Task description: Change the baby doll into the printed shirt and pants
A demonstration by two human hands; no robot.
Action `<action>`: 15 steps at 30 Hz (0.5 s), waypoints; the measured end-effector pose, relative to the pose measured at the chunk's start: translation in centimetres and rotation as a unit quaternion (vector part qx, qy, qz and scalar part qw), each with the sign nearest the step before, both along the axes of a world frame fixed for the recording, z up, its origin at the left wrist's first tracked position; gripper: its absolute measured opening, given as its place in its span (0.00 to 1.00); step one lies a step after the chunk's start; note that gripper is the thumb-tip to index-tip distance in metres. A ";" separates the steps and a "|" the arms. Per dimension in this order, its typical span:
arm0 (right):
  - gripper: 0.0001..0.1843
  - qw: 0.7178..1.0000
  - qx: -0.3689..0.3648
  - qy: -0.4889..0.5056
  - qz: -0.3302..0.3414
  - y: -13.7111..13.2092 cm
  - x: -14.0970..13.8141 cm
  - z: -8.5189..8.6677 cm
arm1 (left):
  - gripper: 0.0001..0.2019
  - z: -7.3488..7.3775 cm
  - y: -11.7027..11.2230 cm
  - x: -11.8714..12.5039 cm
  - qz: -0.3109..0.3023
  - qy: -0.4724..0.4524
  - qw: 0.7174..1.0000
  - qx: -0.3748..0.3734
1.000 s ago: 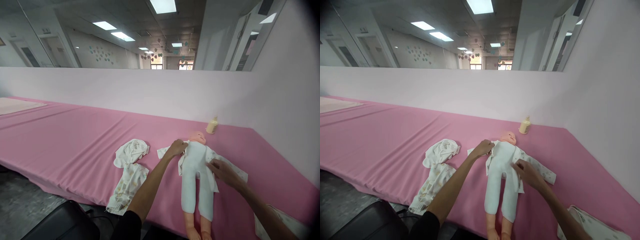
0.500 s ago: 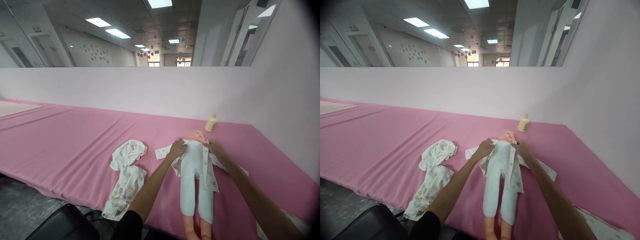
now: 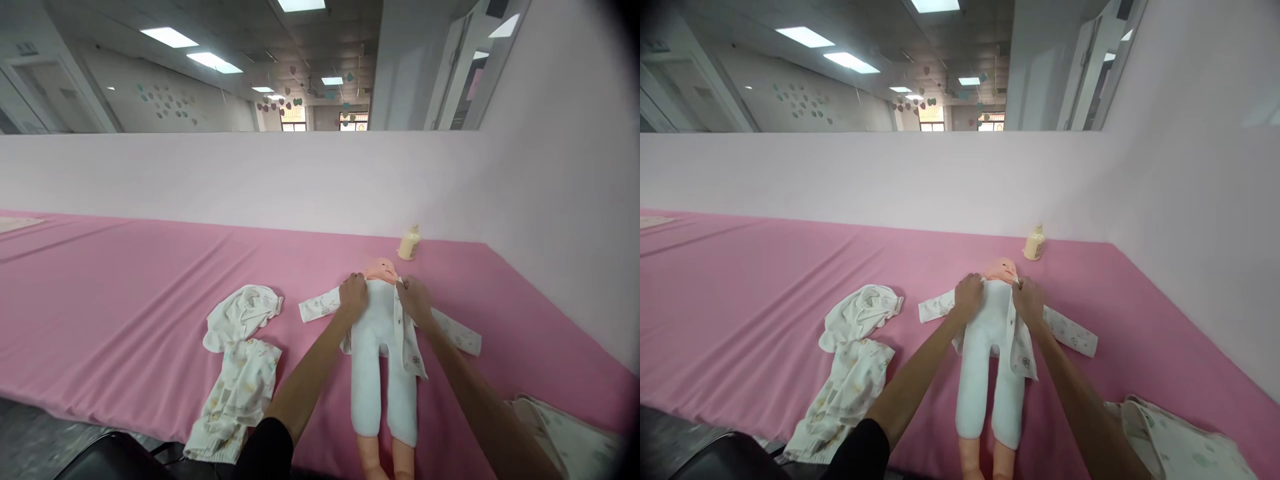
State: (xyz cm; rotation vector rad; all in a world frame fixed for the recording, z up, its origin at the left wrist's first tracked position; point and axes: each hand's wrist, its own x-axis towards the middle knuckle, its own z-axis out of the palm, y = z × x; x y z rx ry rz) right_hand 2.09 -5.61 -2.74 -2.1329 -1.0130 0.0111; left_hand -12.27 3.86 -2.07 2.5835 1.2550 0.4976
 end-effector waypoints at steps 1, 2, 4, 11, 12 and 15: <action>0.12 1.000 0.007 -0.002 -0.009 0.1 0.0 -0.2 | 0.13 0.0 0.0 -0.1 0.011 -0.018 1.000 0.004; 0.12 1.000 0.015 -0.004 -0.016 0.2 0.0 -0.3 | 0.12 -0.1 0.1 -0.1 0.021 -0.039 0.999 0.004; 0.13 0.999 0.032 -0.008 -0.027 0.5 0.0 -0.6 | 0.11 -0.4 0.2 -0.2 0.027 -0.089 0.996 -0.008; 0.15 0.997 0.068 -0.036 -0.023 0.9 -0.2 -1.1 | 0.12 -1.6 0.2 0.2 -0.011 -0.162 0.987 -0.007; 0.16 0.998 0.062 -0.027 -0.018 0.8 -0.2 -1.1 | 0.13 -1.6 0.2 0.3 -0.010 -0.159 0.987 -0.006; 0.19 0.999 0.051 0.008 -0.003 0.5 0.0 -1.0 | 0.14 -1.8 0.4 0.4 -0.007 -0.158 0.987 0.001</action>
